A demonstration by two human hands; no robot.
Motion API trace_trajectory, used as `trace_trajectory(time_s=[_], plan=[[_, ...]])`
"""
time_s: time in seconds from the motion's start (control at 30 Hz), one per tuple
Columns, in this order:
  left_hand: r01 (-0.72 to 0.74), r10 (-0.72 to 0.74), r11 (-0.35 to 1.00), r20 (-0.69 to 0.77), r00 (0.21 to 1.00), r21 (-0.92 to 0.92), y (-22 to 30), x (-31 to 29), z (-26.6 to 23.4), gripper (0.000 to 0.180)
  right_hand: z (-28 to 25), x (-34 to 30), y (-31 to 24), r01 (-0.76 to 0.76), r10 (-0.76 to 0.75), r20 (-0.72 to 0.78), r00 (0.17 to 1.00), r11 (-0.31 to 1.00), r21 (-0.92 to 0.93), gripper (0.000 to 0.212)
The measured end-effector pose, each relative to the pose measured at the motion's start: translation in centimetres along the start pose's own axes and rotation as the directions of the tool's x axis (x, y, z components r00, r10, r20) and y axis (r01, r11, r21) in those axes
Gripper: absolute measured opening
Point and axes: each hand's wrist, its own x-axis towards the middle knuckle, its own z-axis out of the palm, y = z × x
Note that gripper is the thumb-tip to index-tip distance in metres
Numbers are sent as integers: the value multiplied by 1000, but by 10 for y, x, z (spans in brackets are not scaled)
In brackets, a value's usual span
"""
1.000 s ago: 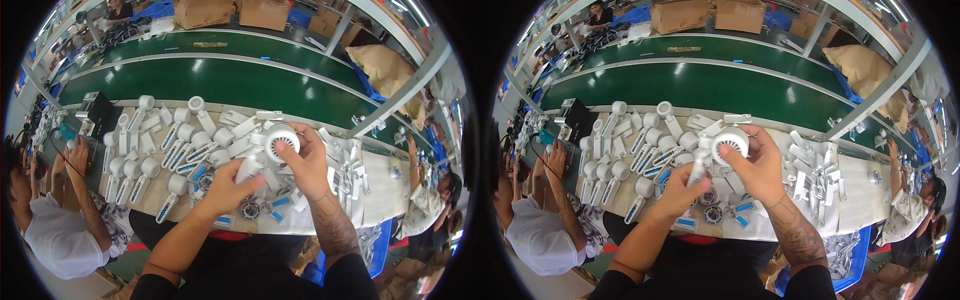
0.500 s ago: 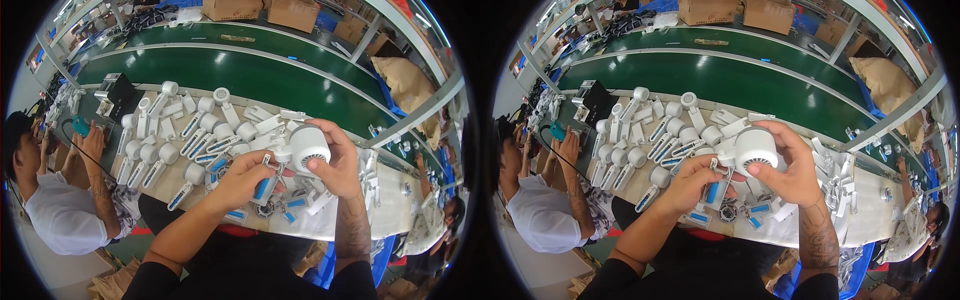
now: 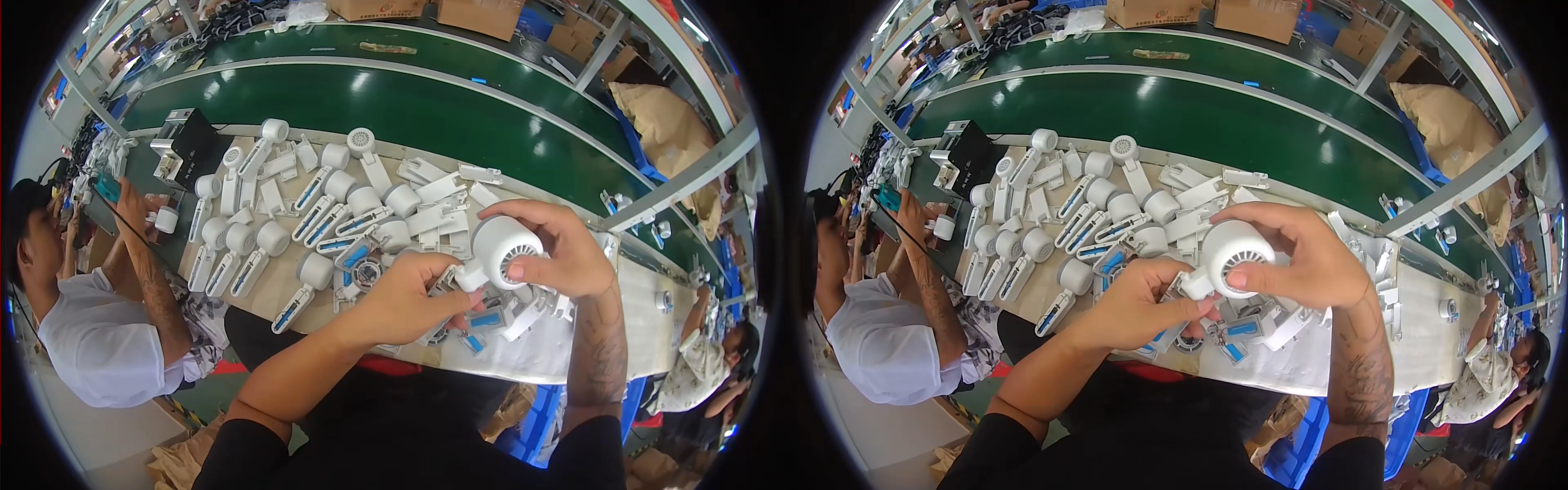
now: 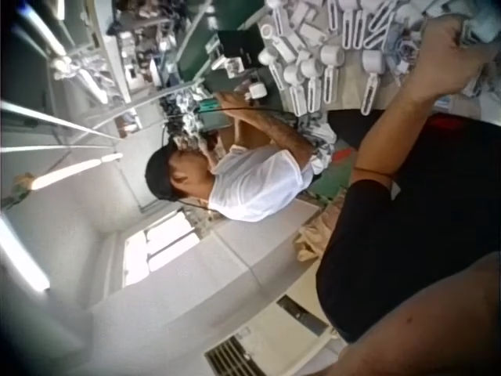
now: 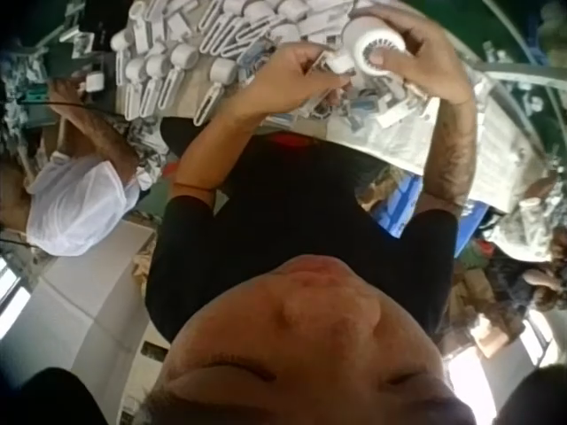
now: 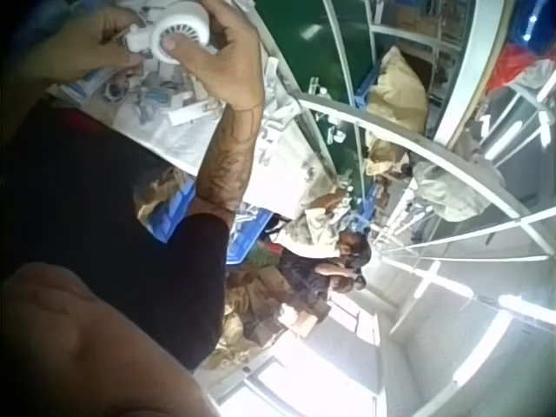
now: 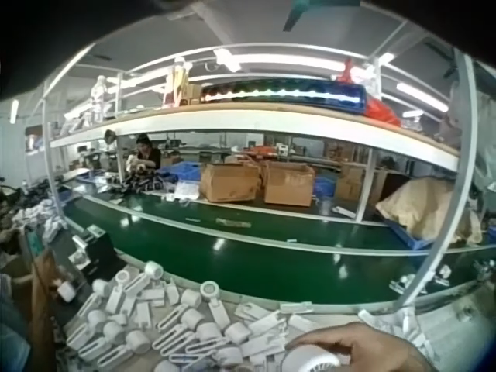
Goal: The person assembles small handheld portable fans by hand, snapping together plastic fan housings, fan handles, plastic casings, and internal components.
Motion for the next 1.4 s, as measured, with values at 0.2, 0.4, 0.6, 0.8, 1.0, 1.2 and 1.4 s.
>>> trace_trajectory(time_s=[0.2,0.4,0.6,0.8,1.0,1.2,1.4], plan=[[44,-52,994,78,996,101,-3,-2,4,21,-12,21,-12,-226,227,271,935,973,-33,57],[-67,66,997,-21,998,-48,-10,-1,-14,29,-1,25,3,-67,47,-80,996,963,-263,49],[-125,133,991,-352,926,45,-11,0,-50,29,18,-8,130,-542,293,-462,837,558,-628,41],[-76,70,997,-441,895,4,-7,-16,-64,25,22,-3,153,-580,426,-444,789,754,-307,47],[-79,30,992,-426,904,-97,-15,-9,-59,33,23,4,164,-513,351,-378,857,657,-552,45],[-137,41,956,-346,937,-259,-2,-8,-50,35,2,-9,157,-513,306,-492,815,775,-368,29],[-129,19,937,-322,947,-324,-14,0,-50,34,26,-27,83,-68,-105,-778,619,980,-187,21]])
